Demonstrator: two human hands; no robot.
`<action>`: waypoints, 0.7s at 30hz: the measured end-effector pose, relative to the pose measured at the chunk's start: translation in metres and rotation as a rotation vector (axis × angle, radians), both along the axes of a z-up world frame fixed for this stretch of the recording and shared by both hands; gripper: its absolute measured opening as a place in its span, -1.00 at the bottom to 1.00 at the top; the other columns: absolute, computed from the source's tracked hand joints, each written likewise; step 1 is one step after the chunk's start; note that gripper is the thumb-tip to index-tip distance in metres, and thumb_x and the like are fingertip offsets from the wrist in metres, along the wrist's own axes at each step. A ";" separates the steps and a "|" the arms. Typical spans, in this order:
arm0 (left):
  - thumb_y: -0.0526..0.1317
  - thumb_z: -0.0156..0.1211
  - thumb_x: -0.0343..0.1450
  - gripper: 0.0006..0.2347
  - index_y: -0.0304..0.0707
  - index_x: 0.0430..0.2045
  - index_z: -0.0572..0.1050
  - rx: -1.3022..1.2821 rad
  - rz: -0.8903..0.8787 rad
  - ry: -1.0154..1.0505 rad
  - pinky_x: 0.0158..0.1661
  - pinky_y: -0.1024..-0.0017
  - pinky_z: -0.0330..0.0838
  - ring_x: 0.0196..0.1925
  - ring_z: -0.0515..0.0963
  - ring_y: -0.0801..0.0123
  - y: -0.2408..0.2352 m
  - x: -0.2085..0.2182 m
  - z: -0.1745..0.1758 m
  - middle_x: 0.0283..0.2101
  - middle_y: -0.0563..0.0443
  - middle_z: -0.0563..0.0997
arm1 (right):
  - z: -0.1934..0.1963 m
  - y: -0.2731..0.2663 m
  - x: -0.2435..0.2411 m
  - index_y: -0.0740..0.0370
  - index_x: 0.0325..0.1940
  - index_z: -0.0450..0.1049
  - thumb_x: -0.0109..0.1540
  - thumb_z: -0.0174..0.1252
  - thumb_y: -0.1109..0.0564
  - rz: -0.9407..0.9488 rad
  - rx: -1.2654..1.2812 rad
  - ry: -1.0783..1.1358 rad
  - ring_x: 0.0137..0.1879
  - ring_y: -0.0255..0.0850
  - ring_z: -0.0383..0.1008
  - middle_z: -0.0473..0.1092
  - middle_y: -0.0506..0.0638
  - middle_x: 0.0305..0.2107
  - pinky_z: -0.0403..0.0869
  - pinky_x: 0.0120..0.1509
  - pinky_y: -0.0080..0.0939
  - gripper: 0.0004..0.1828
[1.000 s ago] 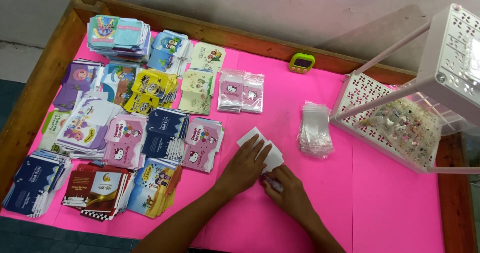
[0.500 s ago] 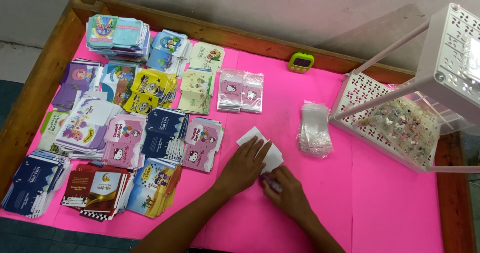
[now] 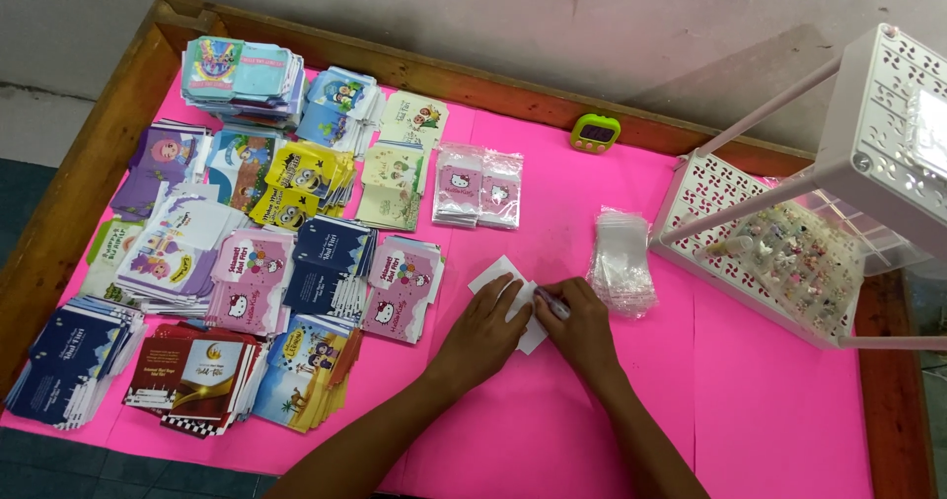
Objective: Packing small decorative cards and paper inserts into individual plastic sleeves
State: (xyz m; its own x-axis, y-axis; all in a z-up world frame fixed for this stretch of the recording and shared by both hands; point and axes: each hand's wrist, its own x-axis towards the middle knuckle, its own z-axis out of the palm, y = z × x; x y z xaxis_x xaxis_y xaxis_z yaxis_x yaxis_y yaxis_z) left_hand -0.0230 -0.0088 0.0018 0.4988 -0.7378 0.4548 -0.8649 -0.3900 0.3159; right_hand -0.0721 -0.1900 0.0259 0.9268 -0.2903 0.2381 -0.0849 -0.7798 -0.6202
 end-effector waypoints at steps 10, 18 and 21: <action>-0.25 0.19 0.52 -0.78 -0.36 0.00 0.53 0.008 -0.013 0.009 0.27 -0.03 0.37 0.28 0.47 -0.16 0.002 -0.001 -0.003 0.01 -0.38 0.56 | 0.009 -0.001 0.000 0.26 -0.25 0.62 0.13 0.39 0.11 -0.011 0.022 0.103 -0.25 0.04 0.62 0.50 0.11 -0.42 0.62 -0.24 -0.04 -0.81; -0.25 0.23 0.49 -0.79 -0.36 -0.05 0.55 0.022 -0.004 -0.023 0.27 0.01 0.36 0.30 0.45 -0.14 0.000 -0.001 -0.011 -0.01 -0.33 0.57 | 0.007 0.006 0.021 0.28 -0.19 0.61 0.17 0.35 0.14 0.025 0.101 0.091 -0.16 0.10 0.61 0.51 0.16 -0.35 0.61 -0.16 0.00 -0.80; -0.26 0.20 0.51 -0.78 -0.39 -0.01 0.54 0.016 -0.019 0.005 0.27 0.00 0.36 0.30 0.46 -0.16 0.002 -0.001 -0.003 -0.01 -0.36 0.57 | 0.013 0.001 0.005 0.24 -0.18 0.62 0.18 0.37 0.04 0.010 0.100 0.161 -0.14 0.07 0.62 0.53 0.14 -0.34 0.62 -0.12 0.01 -0.75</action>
